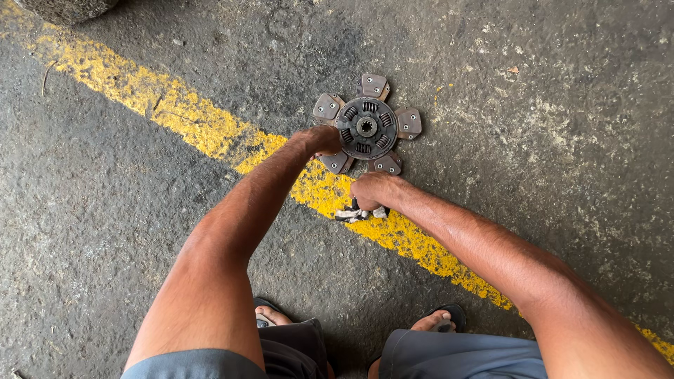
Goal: The person cleans a circular mechanical component with a cloth, then places it onto a larger assembly resting on a concrete block. The person aligns and presses the parts together to complete the assembly.
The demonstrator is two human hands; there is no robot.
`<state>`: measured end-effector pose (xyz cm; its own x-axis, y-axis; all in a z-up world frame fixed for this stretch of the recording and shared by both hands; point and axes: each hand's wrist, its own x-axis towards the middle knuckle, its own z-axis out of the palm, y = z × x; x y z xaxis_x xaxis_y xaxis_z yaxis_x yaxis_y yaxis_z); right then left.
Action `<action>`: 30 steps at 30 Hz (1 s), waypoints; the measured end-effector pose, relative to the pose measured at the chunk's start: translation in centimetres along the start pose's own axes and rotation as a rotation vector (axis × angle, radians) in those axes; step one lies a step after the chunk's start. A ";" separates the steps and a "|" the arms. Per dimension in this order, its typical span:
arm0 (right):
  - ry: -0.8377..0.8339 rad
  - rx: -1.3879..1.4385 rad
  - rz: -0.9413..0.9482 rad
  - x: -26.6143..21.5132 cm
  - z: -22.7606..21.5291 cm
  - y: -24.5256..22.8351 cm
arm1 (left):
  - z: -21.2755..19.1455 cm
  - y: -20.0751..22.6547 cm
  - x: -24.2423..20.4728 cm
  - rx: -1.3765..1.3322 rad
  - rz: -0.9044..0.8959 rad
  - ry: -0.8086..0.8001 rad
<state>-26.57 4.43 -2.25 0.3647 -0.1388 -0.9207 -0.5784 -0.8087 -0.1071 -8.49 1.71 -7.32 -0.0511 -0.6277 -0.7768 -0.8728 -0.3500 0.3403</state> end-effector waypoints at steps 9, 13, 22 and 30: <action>0.050 -0.002 -0.037 -0.1 -0.3 0.1 | -0.9 1.1 -3.1 -0.058 -0.058 -0.038; 0.054 0.006 -0.039 -0.2 -0.6 0.1 | -0.6 0.5 -2.5 -0.158 -0.059 -0.058; 0.089 -0.069 -0.078 0.1 -0.2 0.4 | 1.0 -0.8 -0.7 -0.362 -0.015 -0.124; 0.039 0.076 0.030 -2.0 -2.8 1.3 | 0.7 -0.1 -0.5 0.143 0.066 0.059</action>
<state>-26.01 2.03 0.47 0.3736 -0.1864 -0.9087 -0.6425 -0.7585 -0.1086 -8.71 2.54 -7.30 -0.0861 -0.6871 -0.7214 -0.9289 -0.2063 0.3074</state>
